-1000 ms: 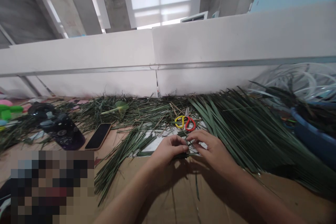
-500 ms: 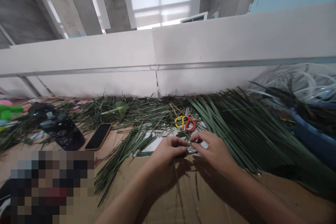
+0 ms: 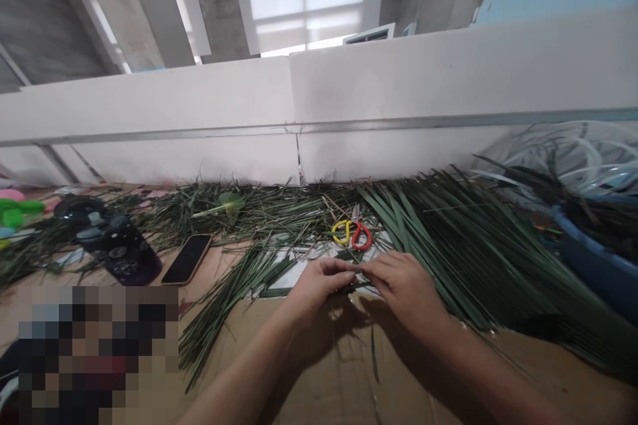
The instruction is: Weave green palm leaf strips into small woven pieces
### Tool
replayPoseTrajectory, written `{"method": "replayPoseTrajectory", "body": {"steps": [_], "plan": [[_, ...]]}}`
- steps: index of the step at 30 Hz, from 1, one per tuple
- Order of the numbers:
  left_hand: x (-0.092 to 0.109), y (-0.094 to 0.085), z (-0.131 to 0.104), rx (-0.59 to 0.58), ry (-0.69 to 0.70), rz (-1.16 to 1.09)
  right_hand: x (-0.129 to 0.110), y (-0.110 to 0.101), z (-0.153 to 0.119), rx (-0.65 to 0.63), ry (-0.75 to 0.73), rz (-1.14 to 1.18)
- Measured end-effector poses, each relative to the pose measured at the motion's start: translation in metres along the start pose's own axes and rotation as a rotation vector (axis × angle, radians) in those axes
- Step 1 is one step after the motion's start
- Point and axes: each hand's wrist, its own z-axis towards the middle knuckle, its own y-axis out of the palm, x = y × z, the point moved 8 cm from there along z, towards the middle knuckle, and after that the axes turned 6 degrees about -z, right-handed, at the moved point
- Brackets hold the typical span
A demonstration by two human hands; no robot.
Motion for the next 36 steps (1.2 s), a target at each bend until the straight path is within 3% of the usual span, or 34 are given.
{"method": "replayPoseTrajectory", "body": {"steps": [6,9,15,20,28,36], "plan": [[-0.012,0.004,-0.004,-0.028,-0.061,-0.044,0.005,0.007,0.002,-0.078,0.043,0.146],[-0.011,0.002,-0.001,-0.025,-0.023,-0.011,0.008,0.012,0.003,-0.134,0.073,0.273],[-0.006,0.0,0.004,-0.026,0.053,0.046,0.019,0.016,0.001,-0.164,0.307,0.569],[0.004,0.001,0.006,-0.041,0.159,0.082,0.011,0.015,0.0,-0.22,0.339,0.554],[-0.011,0.003,-0.001,0.011,0.03,-0.014,0.009,0.009,0.002,-0.165,0.297,0.527],[-0.001,-0.004,0.004,0.061,0.103,0.019,0.014,0.008,0.0,-0.168,0.394,0.69]]}}
